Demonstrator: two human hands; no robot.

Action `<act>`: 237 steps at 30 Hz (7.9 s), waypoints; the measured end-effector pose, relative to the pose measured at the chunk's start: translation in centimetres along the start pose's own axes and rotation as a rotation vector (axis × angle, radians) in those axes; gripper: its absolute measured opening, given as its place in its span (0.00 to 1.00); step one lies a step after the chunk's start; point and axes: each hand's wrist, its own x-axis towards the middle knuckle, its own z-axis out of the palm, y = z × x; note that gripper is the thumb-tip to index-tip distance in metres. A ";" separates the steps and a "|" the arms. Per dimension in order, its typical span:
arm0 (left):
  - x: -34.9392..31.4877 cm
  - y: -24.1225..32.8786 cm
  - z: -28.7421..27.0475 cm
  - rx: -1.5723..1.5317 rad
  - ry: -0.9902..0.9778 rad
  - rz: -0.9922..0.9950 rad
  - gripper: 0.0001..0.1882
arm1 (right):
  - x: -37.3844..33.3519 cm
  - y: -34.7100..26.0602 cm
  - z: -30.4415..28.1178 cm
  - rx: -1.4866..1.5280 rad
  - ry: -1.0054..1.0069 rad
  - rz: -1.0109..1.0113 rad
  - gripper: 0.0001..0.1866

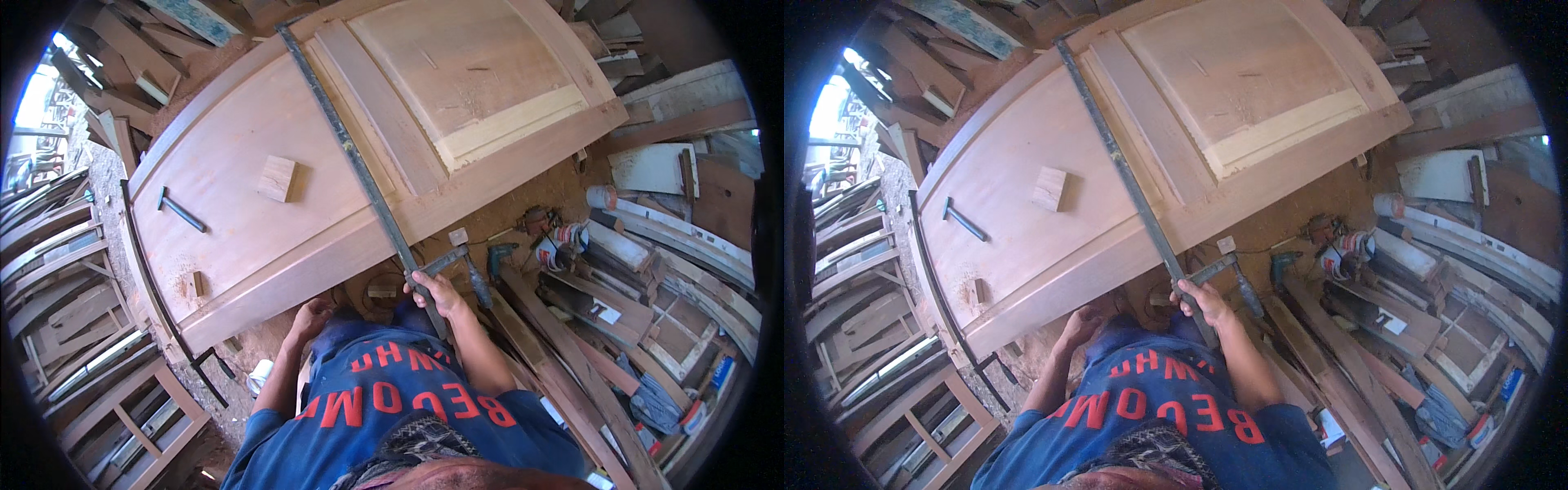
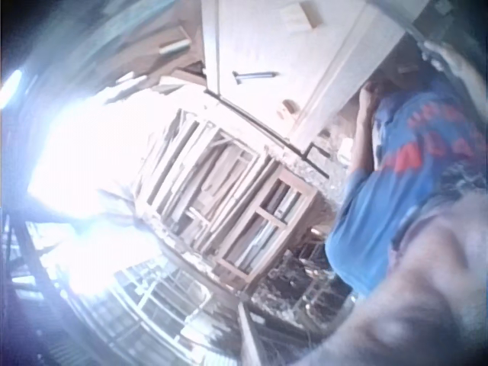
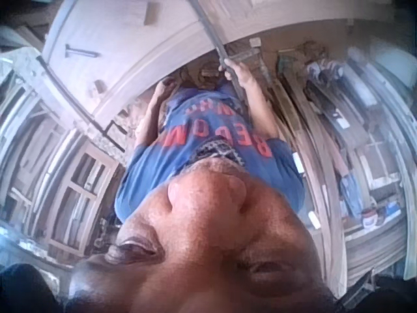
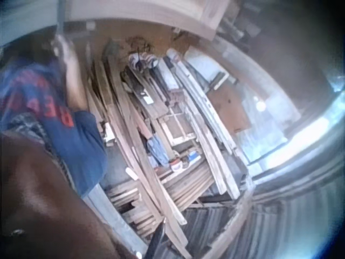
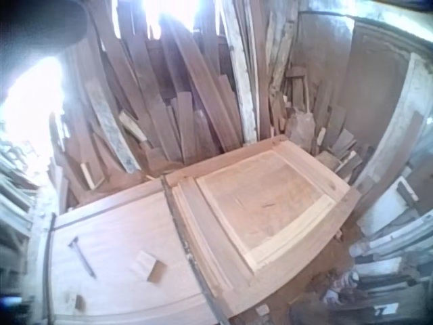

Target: The person assembles a wooden door by selecting small wood pieces, measuring and marking them, drilling pilot holes, and hammering nails to attach the pieces. They use a chisel and mallet to adjust the fit and a clamp to hold parts in place during assembly.

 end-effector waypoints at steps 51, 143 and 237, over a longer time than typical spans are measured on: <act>-5.5 5.0 39.6 0.046 -1.328 -0.395 0.06 | -32.3 32.7 26.1 -0.201 1.750 0.050 0.12; -25.2 -45.7 -27.4 -0.400 0.979 -0.221 0.18 | 18.0 30.6 54.7 -1.876 -0.581 -0.108 0.16; -14.2 -38.6 -32.6 -1.488 0.549 0.084 0.09 | 25.4 28.1 56.9 -1.002 -0.136 -0.185 0.20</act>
